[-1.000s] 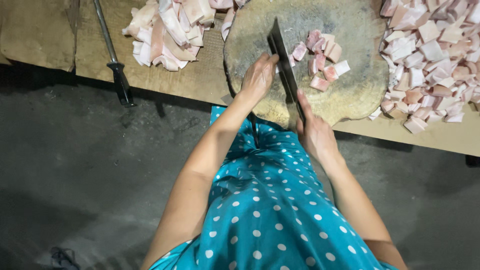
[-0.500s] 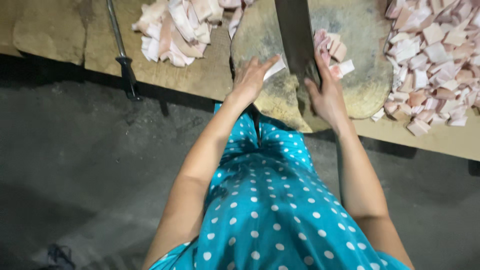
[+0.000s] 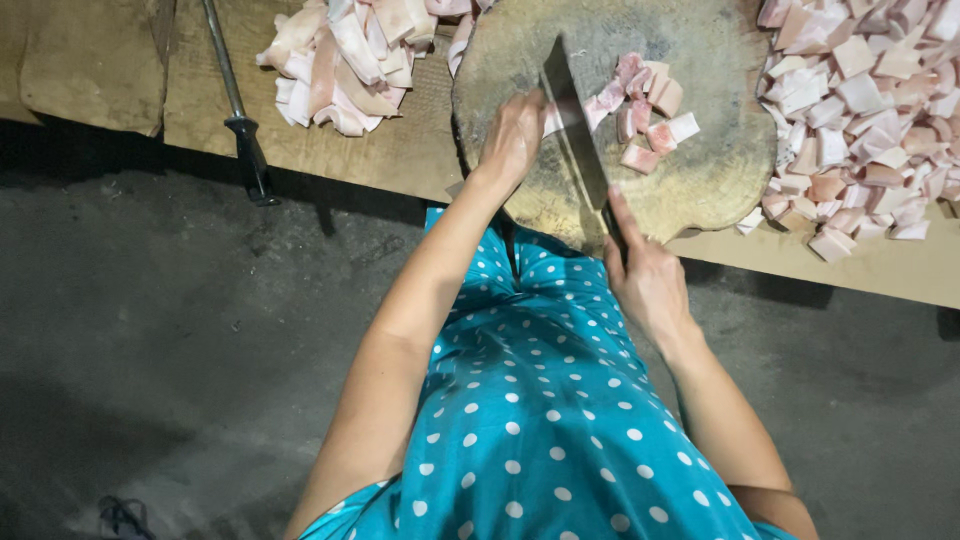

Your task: The person chops pieces of meat into small squares using a large cleaver on a wooden block. They pick up strips of meat from a pile, place them on the block, and cut them repeatedly.

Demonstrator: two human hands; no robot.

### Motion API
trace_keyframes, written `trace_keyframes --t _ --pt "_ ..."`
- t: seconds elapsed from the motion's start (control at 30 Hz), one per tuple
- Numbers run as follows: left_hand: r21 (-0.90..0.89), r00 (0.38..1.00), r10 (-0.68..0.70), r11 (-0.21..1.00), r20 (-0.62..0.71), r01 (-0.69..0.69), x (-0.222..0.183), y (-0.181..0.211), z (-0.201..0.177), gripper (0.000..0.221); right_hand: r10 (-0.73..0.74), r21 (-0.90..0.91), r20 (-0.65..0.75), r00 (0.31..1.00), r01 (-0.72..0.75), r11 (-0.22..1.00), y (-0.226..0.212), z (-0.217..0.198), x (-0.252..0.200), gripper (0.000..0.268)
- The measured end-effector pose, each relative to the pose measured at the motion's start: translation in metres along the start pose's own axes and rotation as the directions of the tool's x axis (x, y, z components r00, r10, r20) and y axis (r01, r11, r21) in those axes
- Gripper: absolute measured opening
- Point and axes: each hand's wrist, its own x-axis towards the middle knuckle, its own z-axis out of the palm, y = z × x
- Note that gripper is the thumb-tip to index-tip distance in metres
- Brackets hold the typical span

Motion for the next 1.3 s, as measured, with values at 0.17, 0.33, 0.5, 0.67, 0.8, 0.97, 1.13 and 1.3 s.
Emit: trace_keyframes --t 0.17,0.33,0.5,0.67,0.8,0.97,1.13,1.3 --pt "0.109 0.998 0.048 0.993 0.027 -0.051 -0.001 -0.018 0.017 0.027 0.046 -0.069 0.048 0.998 -0.043 0.997 -0.009 0.002 -0.013 0.071" --pt "0.083 0.994 0.096 0.991 0.06 -0.101 0.005 -0.026 0.014 0.026 0.014 -0.06 0.1 0.995 -0.008 0.998 -0.005 0.012 0.014 0.077" --pt "-0.017 0.993 0.053 0.999 0.105 -0.052 0.004 -0.013 -0.004 0.026 -0.015 0.063 0.13 0.991 0.007 0.998 0.004 0.022 0.059 0.078" --pt "0.0 0.991 0.034 0.999 0.129 -0.035 0.001 -0.009 -0.009 0.027 0.03 0.036 0.138 0.99 -0.035 0.999 0.003 0.037 0.113 0.078" --pt "0.151 0.994 0.068 0.985 0.087 -0.08 -0.008 -0.003 -0.024 0.032 -0.074 0.142 0.003 0.997 0.073 0.987 0.017 0.031 0.125 0.078" --pt "0.258 0.989 0.039 0.963 0.142 -0.075 -0.027 0.009 -0.037 0.044 -0.125 0.182 -0.081 0.989 0.138 0.974 0.024 0.033 0.113 0.078" --pt "-0.102 0.993 0.033 0.995 0.111 -0.021 -0.038 -0.001 -0.04 0.043 0.004 0.221 0.02 1.0 -0.008 0.975 0.02 0.015 0.071 0.074" --pt "-0.188 0.999 0.021 0.982 0.035 -0.014 -0.024 -0.01 -0.034 0.043 0.094 0.017 0.028 0.995 -0.094 0.995 0.025 -0.007 0.034 0.071"
